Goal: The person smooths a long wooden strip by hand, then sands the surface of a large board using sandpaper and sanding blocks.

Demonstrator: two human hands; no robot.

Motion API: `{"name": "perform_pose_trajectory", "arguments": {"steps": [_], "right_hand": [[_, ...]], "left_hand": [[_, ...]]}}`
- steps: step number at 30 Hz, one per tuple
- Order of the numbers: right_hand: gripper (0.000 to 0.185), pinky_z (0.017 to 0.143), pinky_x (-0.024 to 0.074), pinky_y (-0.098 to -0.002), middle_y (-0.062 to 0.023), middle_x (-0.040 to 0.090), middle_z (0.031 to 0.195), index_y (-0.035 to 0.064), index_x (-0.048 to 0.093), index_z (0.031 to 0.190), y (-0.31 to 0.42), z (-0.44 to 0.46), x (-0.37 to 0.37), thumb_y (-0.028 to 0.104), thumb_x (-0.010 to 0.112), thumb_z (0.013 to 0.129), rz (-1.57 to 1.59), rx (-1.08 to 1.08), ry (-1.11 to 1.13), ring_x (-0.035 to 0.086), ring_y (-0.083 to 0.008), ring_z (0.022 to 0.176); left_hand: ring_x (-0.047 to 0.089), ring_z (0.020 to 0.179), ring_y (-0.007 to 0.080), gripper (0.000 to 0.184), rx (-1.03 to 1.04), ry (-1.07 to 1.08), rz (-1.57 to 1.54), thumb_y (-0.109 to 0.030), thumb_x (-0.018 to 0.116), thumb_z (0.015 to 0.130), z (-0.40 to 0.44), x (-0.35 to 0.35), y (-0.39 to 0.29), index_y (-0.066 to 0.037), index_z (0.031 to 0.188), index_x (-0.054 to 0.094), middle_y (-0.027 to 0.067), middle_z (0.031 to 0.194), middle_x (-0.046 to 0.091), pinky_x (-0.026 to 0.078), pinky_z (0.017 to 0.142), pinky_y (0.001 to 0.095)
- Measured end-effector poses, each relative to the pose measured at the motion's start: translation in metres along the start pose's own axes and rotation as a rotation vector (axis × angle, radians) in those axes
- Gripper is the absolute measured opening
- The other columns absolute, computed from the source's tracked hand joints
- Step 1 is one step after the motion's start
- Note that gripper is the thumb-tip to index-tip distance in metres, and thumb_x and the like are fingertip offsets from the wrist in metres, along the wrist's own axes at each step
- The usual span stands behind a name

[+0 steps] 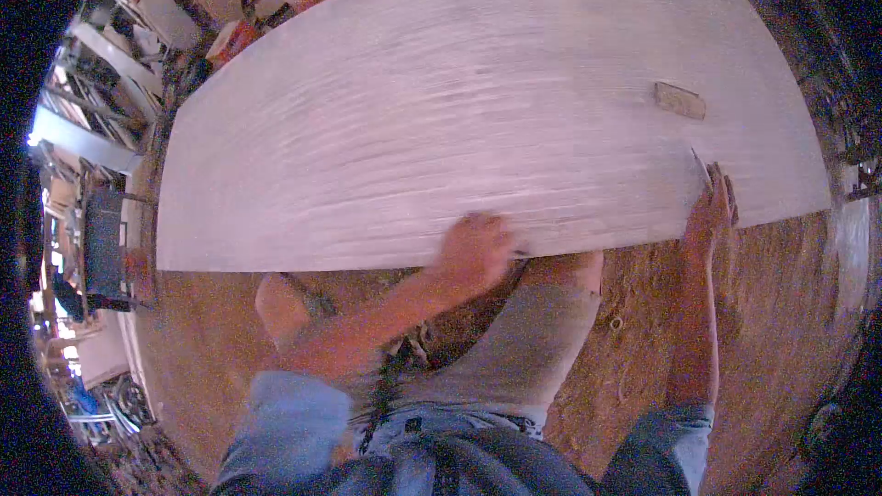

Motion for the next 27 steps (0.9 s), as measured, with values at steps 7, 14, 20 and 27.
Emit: {"name": "perform_pose_trajectory", "arguments": {"steps": [7,14,20,27], "right_hand": [[0.038,0.099,0.0386,-0.0410,-0.0124,0.055,0.128,0.0079,0.052,0.128,-0.052,0.010,0.024,0.010,0.045,0.090,0.053,-0.176,-0.038,0.050,-0.0311,0.119],[0.037,0.089,0.0453,-0.0436,-0.0180,0.059,0.119,0.0072,0.053,0.125,-0.167,0.055,0.039,0.017,0.050,0.089,-0.044,0.018,-0.034,0.057,-0.0343,0.107],[0.037,0.084,0.0479,-0.0442,-0.0159,0.058,0.121,0.0097,0.053,0.126,-0.170,0.054,0.038,0.018,0.049,0.090,-0.196,0.125,0.033,0.059,-0.0350,0.103],[0.039,0.094,0.0436,-0.0407,-0.0152,0.055,0.126,0.0123,0.050,0.130,-0.136,0.048,0.019,0.016,0.044,0.091,0.076,-0.063,-0.068,0.054,-0.0331,0.114]], "left_hand": [[0.059,0.082,0.0264,0.033,-0.196,0.182,0.161,-0.005,0.065,0.063,-0.141,-0.124,0.100,-0.011,0.095,0.066,0.0065,0.086,0.062,0.049,0.076,0.0393],[0.058,0.084,0.0315,0.032,-0.128,0.176,-0.120,-0.010,0.065,0.066,-0.044,-0.042,0.042,-0.008,0.098,0.063,0.0111,0.088,0.061,0.049,0.076,0.0416],[0.056,0.090,0.0342,0.032,-0.026,0.097,-0.228,-0.012,0.063,0.068,0.025,0.001,-0.006,-0.009,0.100,0.063,0.0123,0.090,0.060,0.048,0.081,0.0430],[0.058,0.082,0.0280,0.030,-0.228,0.242,-0.062,-0.006,0.064,0.065,-0.098,-0.084,0.076,-0.009,0.095,0.064,0.0080,0.082,0.061,0.048,0.075,0.0403]]}}
Point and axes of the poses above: each hand's wrist, its own z-axis towards the middle knuckle, its own x-axis out of the palm, y = z × x, the point moved 2 cm from there along z, towards the middle knuckle
